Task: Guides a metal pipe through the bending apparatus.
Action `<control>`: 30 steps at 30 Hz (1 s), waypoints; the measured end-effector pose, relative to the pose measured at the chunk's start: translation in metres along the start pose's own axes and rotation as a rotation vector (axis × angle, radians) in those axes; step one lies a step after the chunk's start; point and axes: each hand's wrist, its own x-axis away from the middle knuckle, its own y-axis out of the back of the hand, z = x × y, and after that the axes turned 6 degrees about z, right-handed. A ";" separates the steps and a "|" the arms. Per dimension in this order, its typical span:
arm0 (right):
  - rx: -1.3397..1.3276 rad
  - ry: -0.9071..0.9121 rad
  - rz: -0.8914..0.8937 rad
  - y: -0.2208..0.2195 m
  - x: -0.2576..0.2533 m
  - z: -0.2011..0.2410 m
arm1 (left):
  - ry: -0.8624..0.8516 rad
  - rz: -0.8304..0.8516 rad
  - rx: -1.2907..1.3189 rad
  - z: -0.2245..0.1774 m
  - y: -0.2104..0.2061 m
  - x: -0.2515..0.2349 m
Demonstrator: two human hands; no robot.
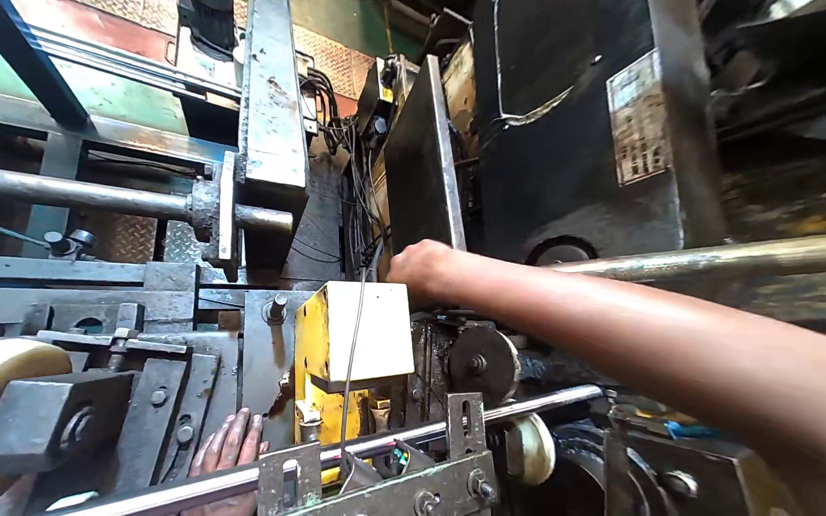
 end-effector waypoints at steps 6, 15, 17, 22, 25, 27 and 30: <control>0.003 0.019 -0.013 -0.002 0.003 0.000 | -0.006 0.030 0.094 -0.004 0.019 -0.008; 0.097 0.180 -0.427 -0.196 0.078 -0.171 | -0.023 -0.037 0.064 -0.006 0.014 -0.008; -0.102 -0.024 -0.322 -0.241 0.080 -0.174 | -0.038 -0.099 0.112 -0.012 0.024 -0.010; -0.240 -0.211 -0.362 -0.250 0.095 -0.192 | -0.023 -0.116 0.176 -0.015 0.036 -0.011; -0.244 -0.142 -0.677 -0.253 0.139 -0.227 | 0.002 -0.070 0.168 -0.017 0.034 -0.009; -0.203 -0.046 -0.764 -0.242 0.155 -0.221 | 0.018 0.042 0.135 -0.015 0.034 -0.008; -0.184 0.088 -0.804 -0.219 0.138 -0.180 | -0.012 -0.008 0.111 -0.007 0.014 -0.005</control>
